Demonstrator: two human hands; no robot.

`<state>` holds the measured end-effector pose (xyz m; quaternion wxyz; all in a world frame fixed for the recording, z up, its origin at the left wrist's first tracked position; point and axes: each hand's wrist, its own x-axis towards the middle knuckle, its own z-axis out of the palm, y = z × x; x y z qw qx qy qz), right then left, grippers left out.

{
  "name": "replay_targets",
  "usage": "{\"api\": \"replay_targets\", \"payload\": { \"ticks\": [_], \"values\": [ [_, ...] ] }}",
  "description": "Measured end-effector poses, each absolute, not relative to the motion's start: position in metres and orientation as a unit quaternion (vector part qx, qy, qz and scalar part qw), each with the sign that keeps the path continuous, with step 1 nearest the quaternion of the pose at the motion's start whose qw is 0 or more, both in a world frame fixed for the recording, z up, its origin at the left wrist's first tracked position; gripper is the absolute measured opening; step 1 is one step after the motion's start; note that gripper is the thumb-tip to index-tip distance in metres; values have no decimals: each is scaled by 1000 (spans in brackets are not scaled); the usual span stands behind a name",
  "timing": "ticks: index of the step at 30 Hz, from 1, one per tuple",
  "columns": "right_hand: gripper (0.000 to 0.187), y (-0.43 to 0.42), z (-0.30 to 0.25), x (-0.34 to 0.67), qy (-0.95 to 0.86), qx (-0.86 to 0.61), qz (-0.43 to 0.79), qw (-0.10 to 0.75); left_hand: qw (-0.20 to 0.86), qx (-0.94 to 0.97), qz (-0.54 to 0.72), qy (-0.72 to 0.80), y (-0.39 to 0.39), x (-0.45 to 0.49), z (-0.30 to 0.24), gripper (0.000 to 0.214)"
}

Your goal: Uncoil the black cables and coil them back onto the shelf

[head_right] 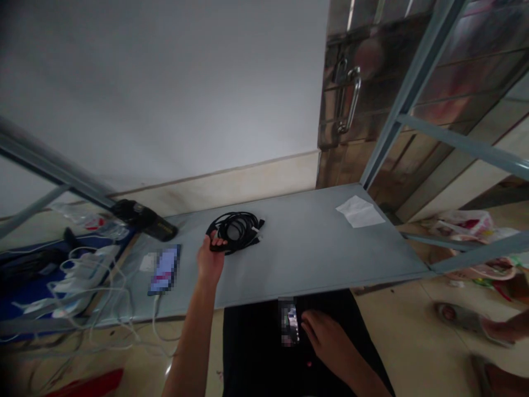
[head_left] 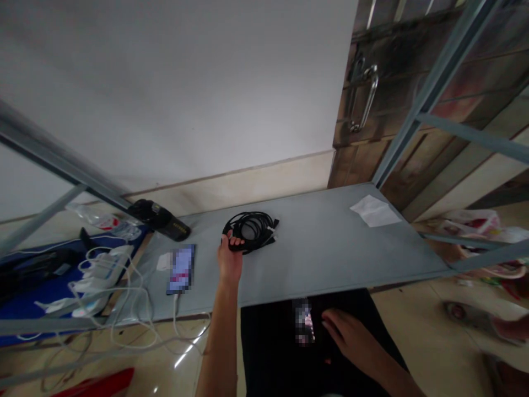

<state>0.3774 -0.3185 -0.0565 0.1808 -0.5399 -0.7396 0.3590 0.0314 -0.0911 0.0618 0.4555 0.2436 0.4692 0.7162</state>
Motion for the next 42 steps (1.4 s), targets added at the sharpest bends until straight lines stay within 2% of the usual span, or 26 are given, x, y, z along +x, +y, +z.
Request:
{"api": "replay_targets", "payload": {
  "ticks": [4,9,15,20,24,33,42],
  "values": [
    [44,-331,-136,367,-713,-573,395,87,357,306,680,563,-97,19,32,48],
    [53,-314,-200,344,-674,-590,441,51,181,402,590,677,-112,-2,17,82],
    [60,-288,-229,331,-676,-530,503,99,108,509,486,702,-120,-7,4,67],
    [55,-288,-239,334,-673,-490,544,108,75,549,459,694,-124,-6,3,60],
    [59,-291,-243,335,-663,-494,552,108,61,555,465,686,-125,-8,5,54],
    [54,-290,-242,335,-648,-507,558,108,54,548,462,695,-123,-10,2,50],
    [50,-301,-232,334,-650,-485,570,130,20,558,418,717,-112,2,-11,58]
  ]
}}
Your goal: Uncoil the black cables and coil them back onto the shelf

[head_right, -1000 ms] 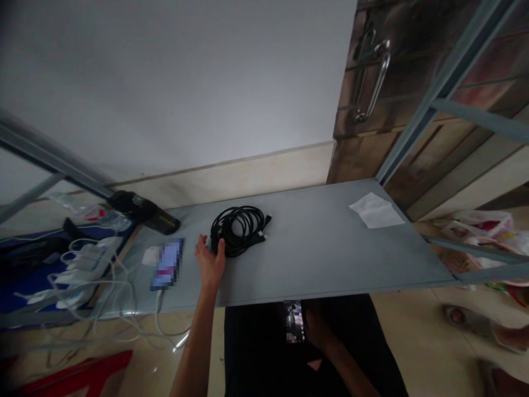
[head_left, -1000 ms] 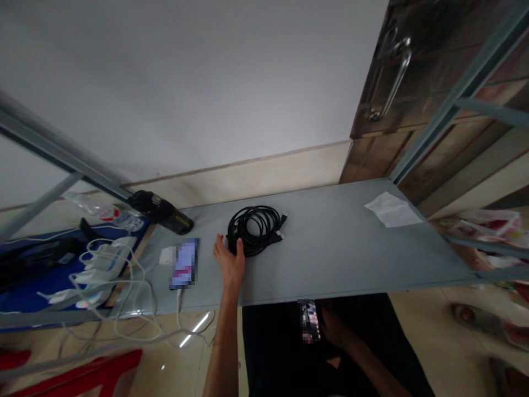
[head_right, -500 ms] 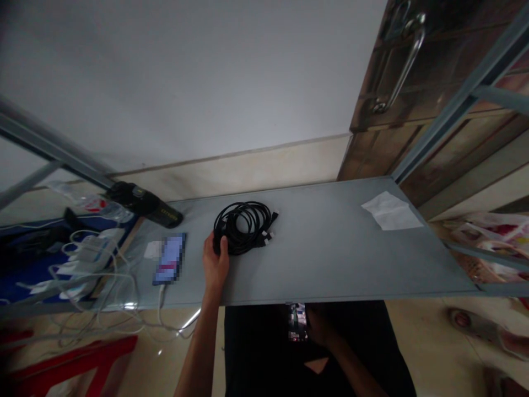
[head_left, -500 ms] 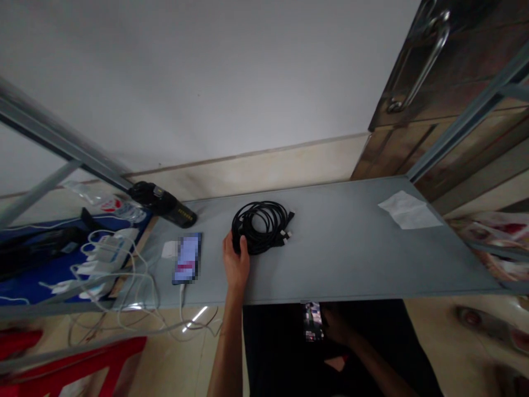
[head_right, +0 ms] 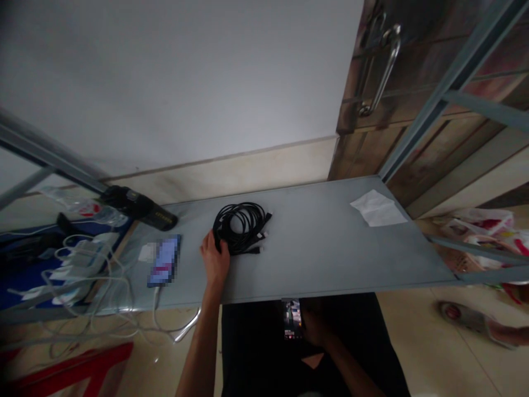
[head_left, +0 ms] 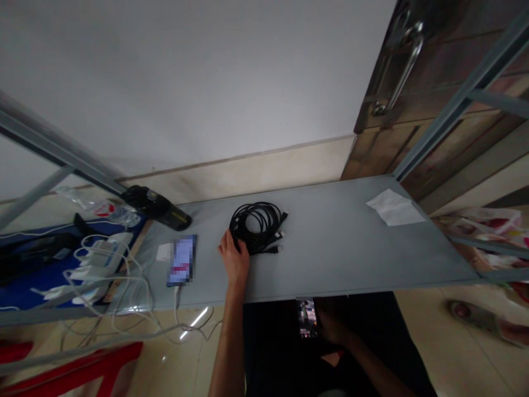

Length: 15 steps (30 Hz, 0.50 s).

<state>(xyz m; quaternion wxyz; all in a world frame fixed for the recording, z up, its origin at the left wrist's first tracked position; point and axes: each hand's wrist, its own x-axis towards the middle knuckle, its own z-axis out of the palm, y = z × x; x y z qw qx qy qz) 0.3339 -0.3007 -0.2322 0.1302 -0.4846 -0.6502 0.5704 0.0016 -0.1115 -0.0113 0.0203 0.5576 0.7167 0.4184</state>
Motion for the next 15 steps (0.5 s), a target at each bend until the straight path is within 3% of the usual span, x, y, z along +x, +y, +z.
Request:
{"api": "replay_targets", "payload": {
  "ticks": [9,15],
  "values": [
    [62,-305,-236,333,-648,-509,553,123,10,570,401,717,-123,61,-22,64],
    [59,-306,-239,333,-648,-503,559,121,32,596,392,700,-153,110,-12,77]
  ]
}}
